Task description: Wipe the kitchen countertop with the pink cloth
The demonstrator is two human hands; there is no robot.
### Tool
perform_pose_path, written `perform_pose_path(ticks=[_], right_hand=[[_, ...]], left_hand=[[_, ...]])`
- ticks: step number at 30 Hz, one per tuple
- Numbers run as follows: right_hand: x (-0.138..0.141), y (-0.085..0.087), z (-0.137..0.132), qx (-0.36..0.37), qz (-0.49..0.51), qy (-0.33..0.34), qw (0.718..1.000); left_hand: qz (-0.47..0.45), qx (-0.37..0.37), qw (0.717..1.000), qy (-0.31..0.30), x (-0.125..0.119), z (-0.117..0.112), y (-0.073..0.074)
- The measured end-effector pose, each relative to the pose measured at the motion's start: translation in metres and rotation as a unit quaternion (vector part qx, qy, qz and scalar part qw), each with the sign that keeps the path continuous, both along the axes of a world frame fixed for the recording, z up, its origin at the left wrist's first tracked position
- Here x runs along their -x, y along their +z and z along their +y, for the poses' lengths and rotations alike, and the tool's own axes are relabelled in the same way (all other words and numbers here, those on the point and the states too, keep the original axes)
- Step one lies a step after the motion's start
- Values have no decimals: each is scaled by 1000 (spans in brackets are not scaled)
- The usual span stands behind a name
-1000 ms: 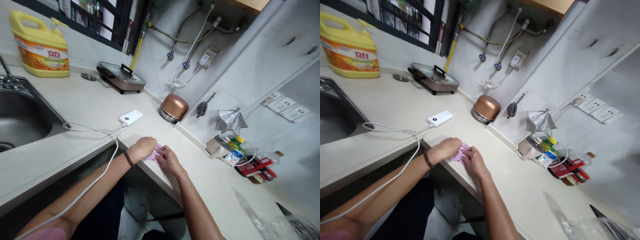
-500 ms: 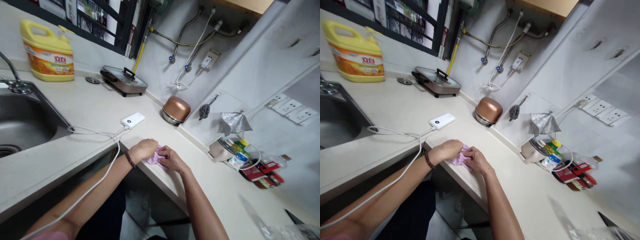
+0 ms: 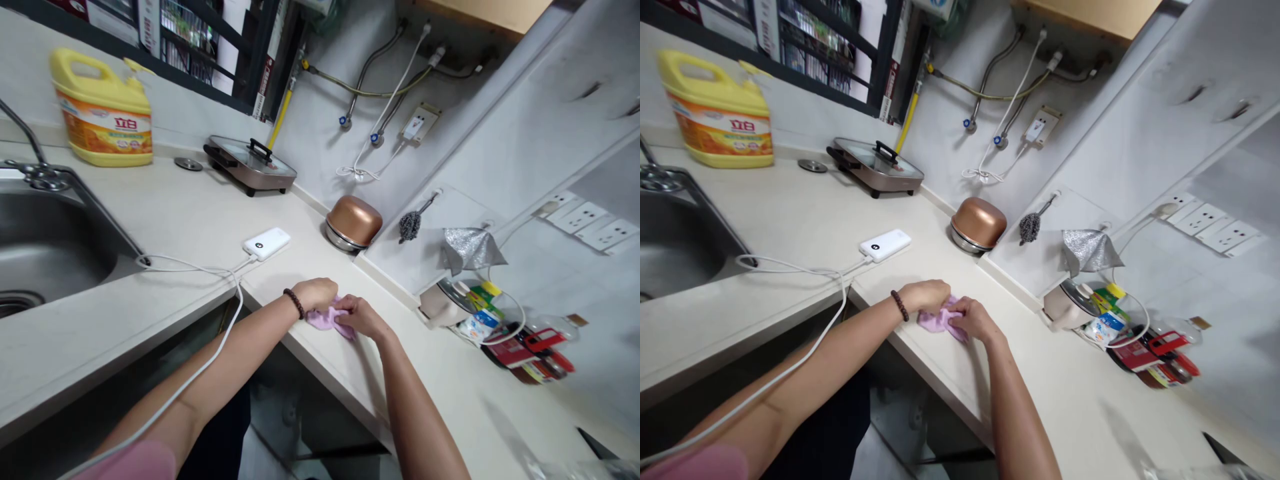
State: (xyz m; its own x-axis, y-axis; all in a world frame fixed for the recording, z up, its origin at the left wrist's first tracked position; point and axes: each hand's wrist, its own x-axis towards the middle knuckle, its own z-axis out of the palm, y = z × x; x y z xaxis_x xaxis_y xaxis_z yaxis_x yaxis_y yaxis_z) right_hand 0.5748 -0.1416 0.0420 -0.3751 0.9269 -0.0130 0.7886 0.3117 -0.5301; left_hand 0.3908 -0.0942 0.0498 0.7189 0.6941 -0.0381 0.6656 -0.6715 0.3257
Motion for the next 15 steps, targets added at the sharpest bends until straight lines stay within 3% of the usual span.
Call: perform_pose_path(ticks=[3,6,9,11,13,15], right_hand=[[-11,-6,-3,19,15,-68,997],[-12,-16,3,-107,-40,-168,979],[-16,-17,7,-179,-87,-193,961],[-26,-10,5,-116,-77,-161,977],[-41,-2,-1,9,-39,-109,993],[-57,2,-8,110,-7,-74,991]], left_hand=[[-7,2,1000,-11,-13,-3,0],[-44,-64,997,13,-35,-1,-1],[-59,-94,994,18,-50,2,4],[-37,-78,996,-3,-55,2,10],[18,-37,998,-38,-60,1,16],[70,4,995,-65,-69,0,19]])
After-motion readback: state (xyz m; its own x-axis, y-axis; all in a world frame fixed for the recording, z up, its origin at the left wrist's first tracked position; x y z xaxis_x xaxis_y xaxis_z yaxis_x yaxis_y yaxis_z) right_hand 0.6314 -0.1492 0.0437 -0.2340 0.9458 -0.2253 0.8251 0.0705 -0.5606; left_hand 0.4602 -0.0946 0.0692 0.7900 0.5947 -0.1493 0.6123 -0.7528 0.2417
